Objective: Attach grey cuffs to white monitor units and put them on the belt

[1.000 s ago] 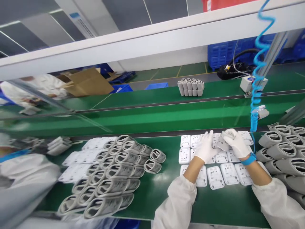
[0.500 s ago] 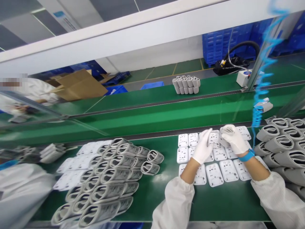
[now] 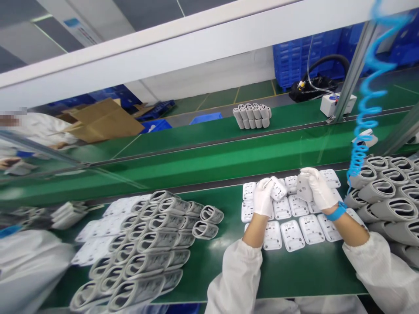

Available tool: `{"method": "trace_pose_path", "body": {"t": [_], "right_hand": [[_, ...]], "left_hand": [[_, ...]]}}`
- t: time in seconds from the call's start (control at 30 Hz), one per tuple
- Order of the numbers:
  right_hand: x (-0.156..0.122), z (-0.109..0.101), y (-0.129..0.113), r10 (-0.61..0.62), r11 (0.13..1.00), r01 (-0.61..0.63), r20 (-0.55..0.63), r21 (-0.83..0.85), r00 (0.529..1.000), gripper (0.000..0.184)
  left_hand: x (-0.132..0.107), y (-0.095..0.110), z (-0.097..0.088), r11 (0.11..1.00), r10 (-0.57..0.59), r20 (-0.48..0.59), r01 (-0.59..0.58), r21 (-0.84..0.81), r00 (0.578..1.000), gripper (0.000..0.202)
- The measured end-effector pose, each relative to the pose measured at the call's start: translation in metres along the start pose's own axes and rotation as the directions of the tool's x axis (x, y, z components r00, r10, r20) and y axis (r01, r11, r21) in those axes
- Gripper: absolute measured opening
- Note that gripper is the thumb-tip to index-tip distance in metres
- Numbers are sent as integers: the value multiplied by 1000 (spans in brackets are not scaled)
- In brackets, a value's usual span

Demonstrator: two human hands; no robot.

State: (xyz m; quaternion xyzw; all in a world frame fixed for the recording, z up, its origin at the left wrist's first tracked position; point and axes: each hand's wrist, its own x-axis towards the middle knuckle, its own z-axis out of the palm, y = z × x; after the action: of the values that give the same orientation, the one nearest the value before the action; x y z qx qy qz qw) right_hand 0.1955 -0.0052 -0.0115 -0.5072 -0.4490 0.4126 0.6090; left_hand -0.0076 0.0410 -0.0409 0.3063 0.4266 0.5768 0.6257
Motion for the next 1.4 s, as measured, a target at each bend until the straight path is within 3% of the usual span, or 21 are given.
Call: {"method": "trace_pose_path", "body": {"t": [0.13,0.3,0.5,0.77,0.9,0.97,1.1,1.27,1.4], "right_hand": [[-11,13,-4,85,995,-84,-13,45,996,62],[-20,25,10,288,944,-287,15,161,957,63],[-27,43,19,295,893,-319,120,317,948,61],[-25,47,20,392,683,-519,342,514,854,64],[-22,42,19,393,600,-594,449,536,803,54],[-22,39,14,357,580,-574,454,577,817,49],[-26,40,2,219,646,-390,330,656,918,50],[-29,45,-3,105,774,-280,320,569,941,56],[-28,43,-3,103,805,-244,278,540,955,59]], "left_hand": [[0,2,0,986,-69,-9,67,-151,998,48],[-4,7,-1,885,-219,149,260,-387,964,43],[-7,14,0,849,-278,222,347,-399,934,43],[-17,18,3,910,-98,312,212,-356,945,73],[-17,15,1,961,42,245,28,-274,969,52],[-18,14,1,966,150,203,-99,-240,968,43],[-21,16,4,956,252,208,-209,-206,945,52],[-22,20,5,954,294,174,-277,-115,940,60],[-23,20,3,985,169,269,-159,-59,948,59]]}}
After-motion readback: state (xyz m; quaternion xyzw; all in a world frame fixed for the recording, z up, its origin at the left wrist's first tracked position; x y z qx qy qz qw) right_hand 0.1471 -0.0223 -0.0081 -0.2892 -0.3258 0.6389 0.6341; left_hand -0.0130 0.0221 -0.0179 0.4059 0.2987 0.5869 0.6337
